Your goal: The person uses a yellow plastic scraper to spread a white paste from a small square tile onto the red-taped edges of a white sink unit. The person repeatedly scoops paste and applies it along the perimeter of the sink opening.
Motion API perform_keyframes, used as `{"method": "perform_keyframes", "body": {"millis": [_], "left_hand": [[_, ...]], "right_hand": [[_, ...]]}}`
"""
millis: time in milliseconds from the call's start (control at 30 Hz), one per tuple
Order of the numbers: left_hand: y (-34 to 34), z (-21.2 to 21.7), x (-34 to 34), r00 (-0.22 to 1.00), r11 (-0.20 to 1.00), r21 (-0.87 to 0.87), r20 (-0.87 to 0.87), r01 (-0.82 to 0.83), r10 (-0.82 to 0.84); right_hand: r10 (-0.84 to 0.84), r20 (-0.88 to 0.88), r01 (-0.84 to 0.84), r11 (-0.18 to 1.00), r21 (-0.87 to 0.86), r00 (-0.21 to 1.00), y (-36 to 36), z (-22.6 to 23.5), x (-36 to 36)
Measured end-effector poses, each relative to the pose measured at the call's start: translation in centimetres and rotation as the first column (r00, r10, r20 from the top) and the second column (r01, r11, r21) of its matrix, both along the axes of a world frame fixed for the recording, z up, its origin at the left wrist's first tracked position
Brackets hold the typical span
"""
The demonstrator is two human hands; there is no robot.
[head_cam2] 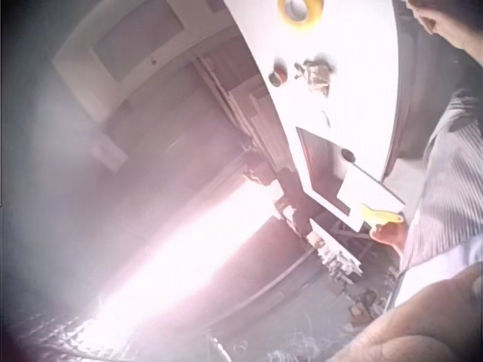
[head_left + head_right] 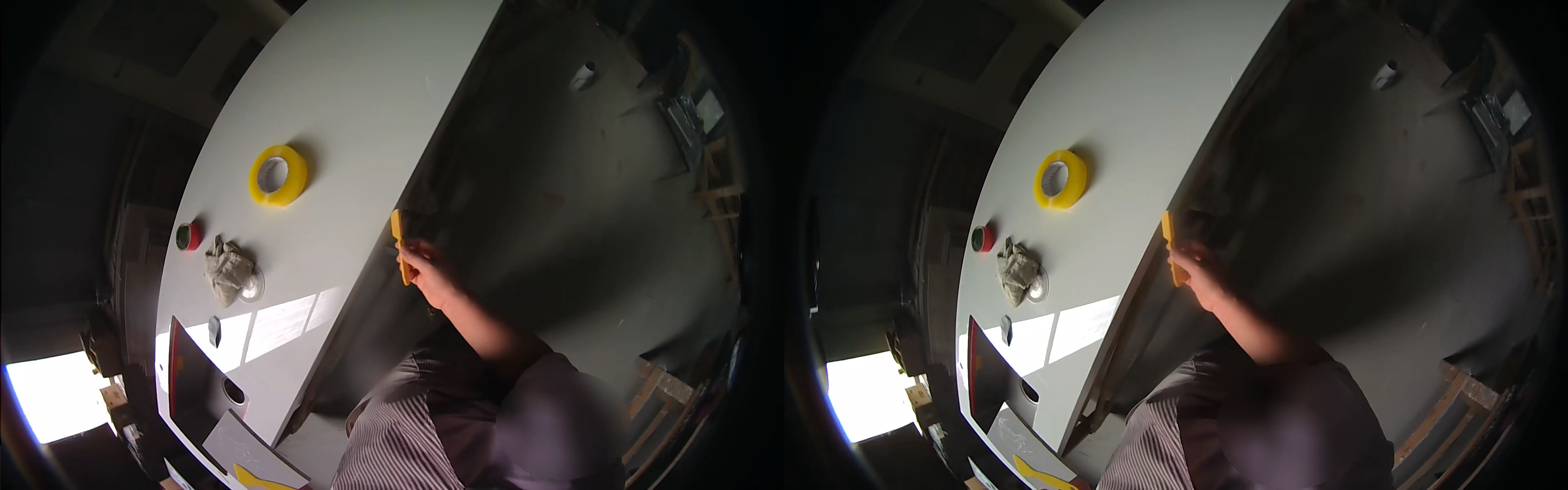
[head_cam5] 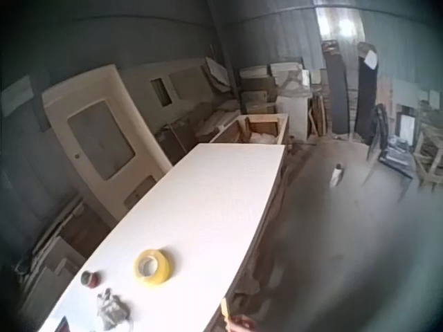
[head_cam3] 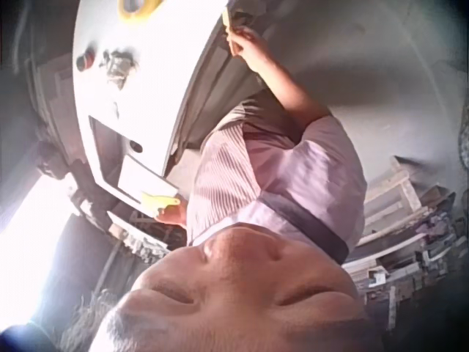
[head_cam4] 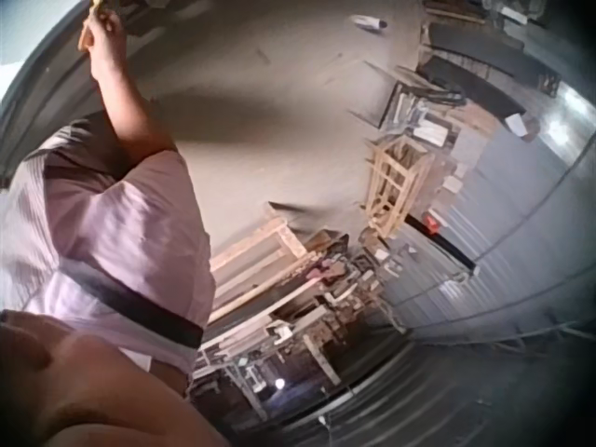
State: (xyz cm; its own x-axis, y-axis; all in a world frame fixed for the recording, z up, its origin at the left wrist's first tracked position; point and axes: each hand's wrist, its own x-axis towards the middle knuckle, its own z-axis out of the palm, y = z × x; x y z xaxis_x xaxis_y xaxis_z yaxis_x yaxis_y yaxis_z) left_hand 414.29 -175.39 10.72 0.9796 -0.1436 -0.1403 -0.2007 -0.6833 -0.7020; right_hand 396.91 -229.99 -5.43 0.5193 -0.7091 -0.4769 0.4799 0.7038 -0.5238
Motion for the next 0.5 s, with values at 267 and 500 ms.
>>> {"method": "perform_keyframes", "body": {"millis": [267,500], "left_hand": [[-0.4,-0.2,2.3,0.976,0.949,0.25,0.05,0.193,-0.211],[0.1,-0.1,3.1,0.96,0.919,0.317,0.075,0.232,-0.269]], "right_hand": [[0.024,-0.014,-0.024,0.999,-0.022,1.0,-1.6,0.7,1.6],[0.03,0.056,-0.032,0.999,0.038,0.998,-1.9,1.6,2.0]]}}
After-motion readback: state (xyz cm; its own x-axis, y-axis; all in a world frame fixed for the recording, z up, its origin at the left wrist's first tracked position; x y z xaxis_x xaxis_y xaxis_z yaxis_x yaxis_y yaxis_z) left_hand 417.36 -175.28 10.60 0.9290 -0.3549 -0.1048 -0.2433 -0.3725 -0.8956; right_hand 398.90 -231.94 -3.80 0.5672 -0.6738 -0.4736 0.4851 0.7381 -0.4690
